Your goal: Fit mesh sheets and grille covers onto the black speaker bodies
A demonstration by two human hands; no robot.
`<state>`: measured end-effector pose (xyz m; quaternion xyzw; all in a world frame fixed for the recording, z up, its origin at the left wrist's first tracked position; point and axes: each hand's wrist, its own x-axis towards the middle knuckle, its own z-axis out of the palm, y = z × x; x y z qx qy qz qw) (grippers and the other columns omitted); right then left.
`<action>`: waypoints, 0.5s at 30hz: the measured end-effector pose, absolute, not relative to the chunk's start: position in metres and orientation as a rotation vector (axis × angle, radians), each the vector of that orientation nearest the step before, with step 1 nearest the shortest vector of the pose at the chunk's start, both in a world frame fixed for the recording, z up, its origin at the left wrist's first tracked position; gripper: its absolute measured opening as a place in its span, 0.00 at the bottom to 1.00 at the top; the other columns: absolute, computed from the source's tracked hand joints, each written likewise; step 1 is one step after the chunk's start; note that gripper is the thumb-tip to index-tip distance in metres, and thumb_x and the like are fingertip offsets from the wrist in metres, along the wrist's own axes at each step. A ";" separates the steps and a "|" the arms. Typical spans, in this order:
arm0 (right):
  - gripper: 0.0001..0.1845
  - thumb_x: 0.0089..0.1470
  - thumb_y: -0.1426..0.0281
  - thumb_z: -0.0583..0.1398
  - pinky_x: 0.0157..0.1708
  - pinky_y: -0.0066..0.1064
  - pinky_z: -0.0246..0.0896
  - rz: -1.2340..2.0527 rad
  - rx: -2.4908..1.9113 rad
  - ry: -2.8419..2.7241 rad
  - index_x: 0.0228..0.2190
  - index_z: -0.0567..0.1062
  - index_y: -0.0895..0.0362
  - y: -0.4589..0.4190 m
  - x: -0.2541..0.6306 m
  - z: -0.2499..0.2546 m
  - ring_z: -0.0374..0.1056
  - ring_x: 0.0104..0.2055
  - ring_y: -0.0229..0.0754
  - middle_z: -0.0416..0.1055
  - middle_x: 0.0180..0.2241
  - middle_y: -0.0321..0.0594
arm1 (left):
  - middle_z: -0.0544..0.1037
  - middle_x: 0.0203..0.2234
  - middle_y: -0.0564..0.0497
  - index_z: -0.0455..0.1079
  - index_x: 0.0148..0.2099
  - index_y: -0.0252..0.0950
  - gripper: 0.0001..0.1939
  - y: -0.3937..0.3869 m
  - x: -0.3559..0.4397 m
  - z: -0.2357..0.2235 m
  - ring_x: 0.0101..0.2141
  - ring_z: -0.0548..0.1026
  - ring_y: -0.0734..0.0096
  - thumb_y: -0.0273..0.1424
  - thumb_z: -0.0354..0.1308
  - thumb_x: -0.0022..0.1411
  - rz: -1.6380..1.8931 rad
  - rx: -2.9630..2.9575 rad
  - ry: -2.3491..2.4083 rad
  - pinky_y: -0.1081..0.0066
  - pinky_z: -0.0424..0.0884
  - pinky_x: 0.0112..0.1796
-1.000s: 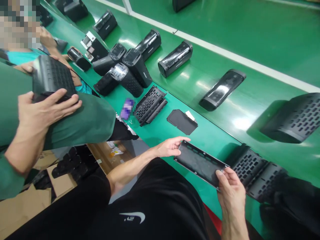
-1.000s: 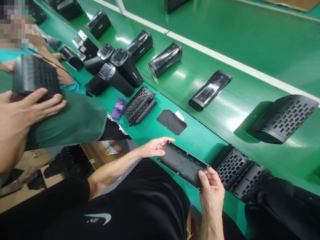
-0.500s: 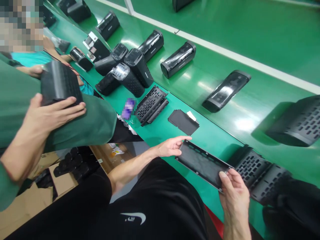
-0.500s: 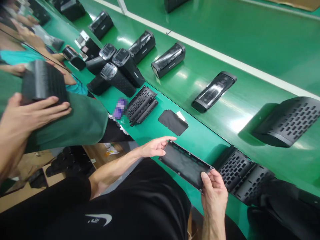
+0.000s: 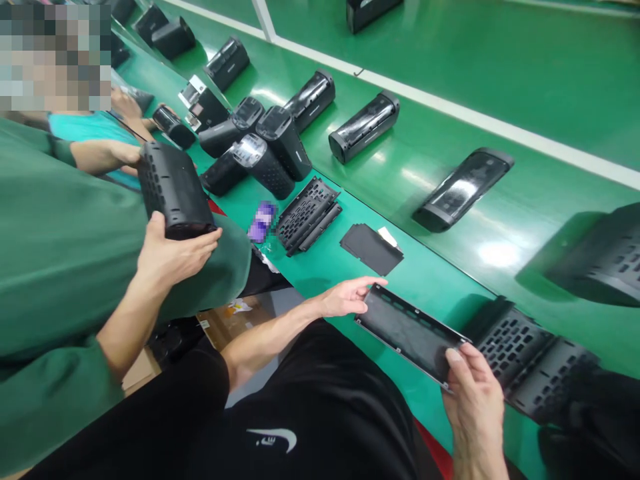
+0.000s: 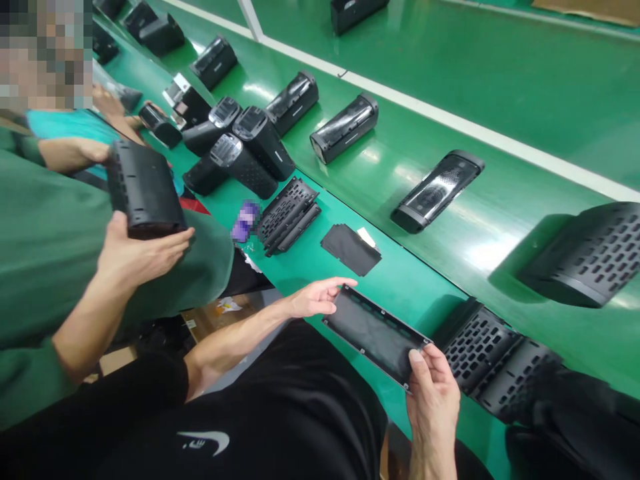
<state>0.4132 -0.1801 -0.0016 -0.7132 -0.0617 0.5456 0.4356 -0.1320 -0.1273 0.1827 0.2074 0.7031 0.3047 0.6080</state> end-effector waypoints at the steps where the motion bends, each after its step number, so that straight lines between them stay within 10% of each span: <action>1: 0.33 0.27 0.58 0.82 0.33 0.24 0.67 1.349 -1.770 -0.163 0.37 0.79 0.53 -0.180 0.412 -0.001 0.69 0.31 0.33 0.75 0.31 0.31 | 0.77 0.45 0.60 0.73 0.57 0.42 0.53 -0.132 -0.146 0.176 0.57 0.75 0.84 0.72 0.27 0.56 0.770 0.356 1.610 0.82 0.74 0.40; 15: 0.32 0.36 0.54 0.79 0.20 0.26 0.55 1.394 -1.785 -0.256 0.41 0.79 0.54 -0.180 0.413 0.001 0.54 0.19 0.32 0.65 0.21 0.26 | 0.76 0.53 0.53 0.65 0.69 0.44 0.43 -0.115 -0.097 0.171 0.66 0.69 0.67 0.61 0.44 0.60 0.258 0.653 1.398 0.65 0.78 0.52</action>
